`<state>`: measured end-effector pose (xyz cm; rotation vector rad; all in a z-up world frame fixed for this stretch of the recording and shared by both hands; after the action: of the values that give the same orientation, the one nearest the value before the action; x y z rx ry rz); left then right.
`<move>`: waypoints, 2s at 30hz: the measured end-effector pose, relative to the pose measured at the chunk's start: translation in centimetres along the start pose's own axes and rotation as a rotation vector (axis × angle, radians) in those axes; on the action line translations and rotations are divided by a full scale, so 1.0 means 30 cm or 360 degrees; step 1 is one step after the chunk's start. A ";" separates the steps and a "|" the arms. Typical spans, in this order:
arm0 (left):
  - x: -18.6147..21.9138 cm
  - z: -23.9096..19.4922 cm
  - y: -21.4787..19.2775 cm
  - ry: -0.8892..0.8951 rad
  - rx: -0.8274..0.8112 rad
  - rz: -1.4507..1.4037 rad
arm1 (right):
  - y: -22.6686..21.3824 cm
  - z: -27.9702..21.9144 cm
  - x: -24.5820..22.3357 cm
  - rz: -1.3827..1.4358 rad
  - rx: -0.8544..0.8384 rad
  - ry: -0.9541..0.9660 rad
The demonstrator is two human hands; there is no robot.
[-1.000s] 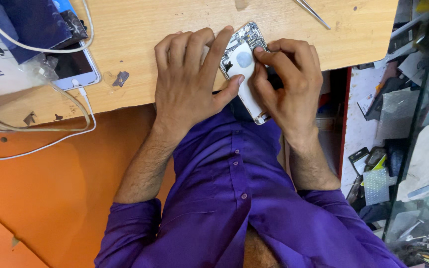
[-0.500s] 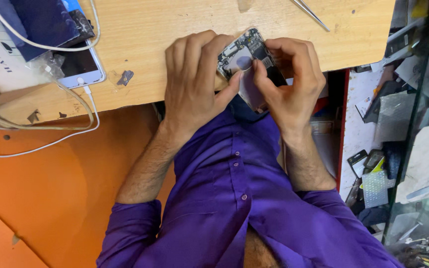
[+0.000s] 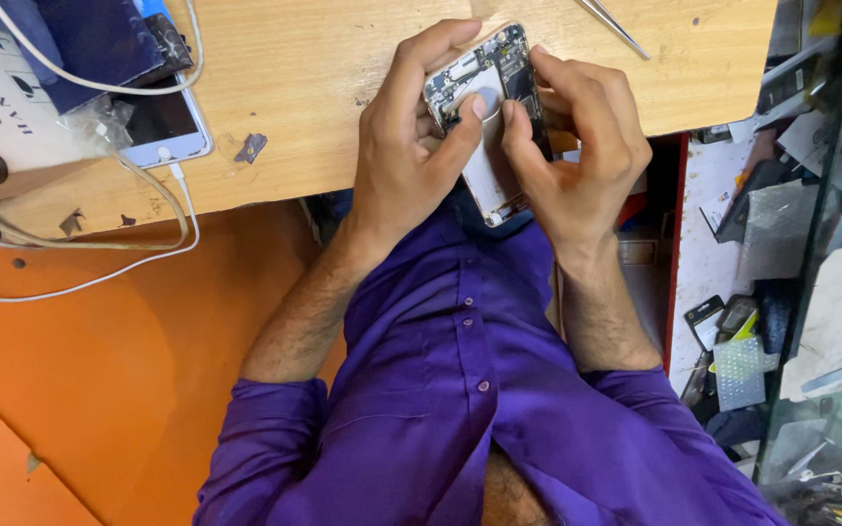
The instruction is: The person disassembles a smartphone, removes the battery, and uses a screwdriver and tweezers to manipulate internal components. The person then reassembles the phone and briefly uses another phone to make a call.
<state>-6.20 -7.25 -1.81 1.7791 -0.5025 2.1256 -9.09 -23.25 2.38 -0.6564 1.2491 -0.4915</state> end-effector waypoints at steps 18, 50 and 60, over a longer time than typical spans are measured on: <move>0.011 0.027 0.012 -0.0003 0.0218 0.0415 | 0.030 0.000 -0.003 -0.0095 0.0058 -0.0048; 0.049 0.031 -0.069 -0.0051 0.0180 0.1443 | -0.077 -0.251 0.344 0.1352 0.0492 0.0171; 0.053 0.014 -0.114 -0.0055 0.0143 0.1394 | -0.050 -0.323 0.193 0.2135 -0.0727 -0.0010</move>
<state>-4.52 -4.38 0.04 1.8389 -1.4239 2.6737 -16.97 -29.98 -2.37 -0.0715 1.5093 0.9199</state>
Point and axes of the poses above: each hand's wrist, its own z-axis towards the middle knuckle, its own y-axis out of the palm, x = y × z, the point moved 7 cm from there along z, towards the middle knuckle, and after that the axes turned 15 degrees about -x, right-handed, at the moved point
